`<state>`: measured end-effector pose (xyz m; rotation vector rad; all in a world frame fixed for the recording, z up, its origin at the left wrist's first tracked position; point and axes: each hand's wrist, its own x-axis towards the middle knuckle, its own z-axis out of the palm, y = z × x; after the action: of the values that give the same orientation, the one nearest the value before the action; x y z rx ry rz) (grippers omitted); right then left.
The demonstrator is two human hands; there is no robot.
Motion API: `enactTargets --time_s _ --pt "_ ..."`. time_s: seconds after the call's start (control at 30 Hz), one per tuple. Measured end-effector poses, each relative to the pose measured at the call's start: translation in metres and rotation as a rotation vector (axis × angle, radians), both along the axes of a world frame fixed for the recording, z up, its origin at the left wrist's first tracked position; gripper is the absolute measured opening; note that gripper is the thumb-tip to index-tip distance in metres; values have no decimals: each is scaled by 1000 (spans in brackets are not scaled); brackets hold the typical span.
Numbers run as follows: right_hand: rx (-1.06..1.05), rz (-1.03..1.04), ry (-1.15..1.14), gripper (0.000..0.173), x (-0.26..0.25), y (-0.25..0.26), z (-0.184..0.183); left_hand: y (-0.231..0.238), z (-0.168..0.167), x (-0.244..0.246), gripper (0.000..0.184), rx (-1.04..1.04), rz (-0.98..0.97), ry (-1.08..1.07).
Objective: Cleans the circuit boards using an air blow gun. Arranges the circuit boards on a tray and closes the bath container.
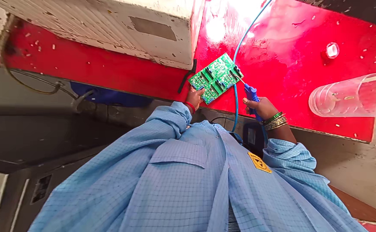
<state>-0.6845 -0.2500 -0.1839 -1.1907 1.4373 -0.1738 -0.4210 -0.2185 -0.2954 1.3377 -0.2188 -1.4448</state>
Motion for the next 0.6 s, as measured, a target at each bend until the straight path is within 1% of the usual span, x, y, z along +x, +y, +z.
enactTargets --time_s 0.23,0.43,0.6 --pt "-1 65 42 25 -21 26 2 0 -3 1 59 11 -17 -19" --pt "46 141 87 22 -13 44 5 0 0 0 56 12 -28 -40" --pt "34 172 67 22 -5 44 5 0 1 0 57 23 -25 -35"
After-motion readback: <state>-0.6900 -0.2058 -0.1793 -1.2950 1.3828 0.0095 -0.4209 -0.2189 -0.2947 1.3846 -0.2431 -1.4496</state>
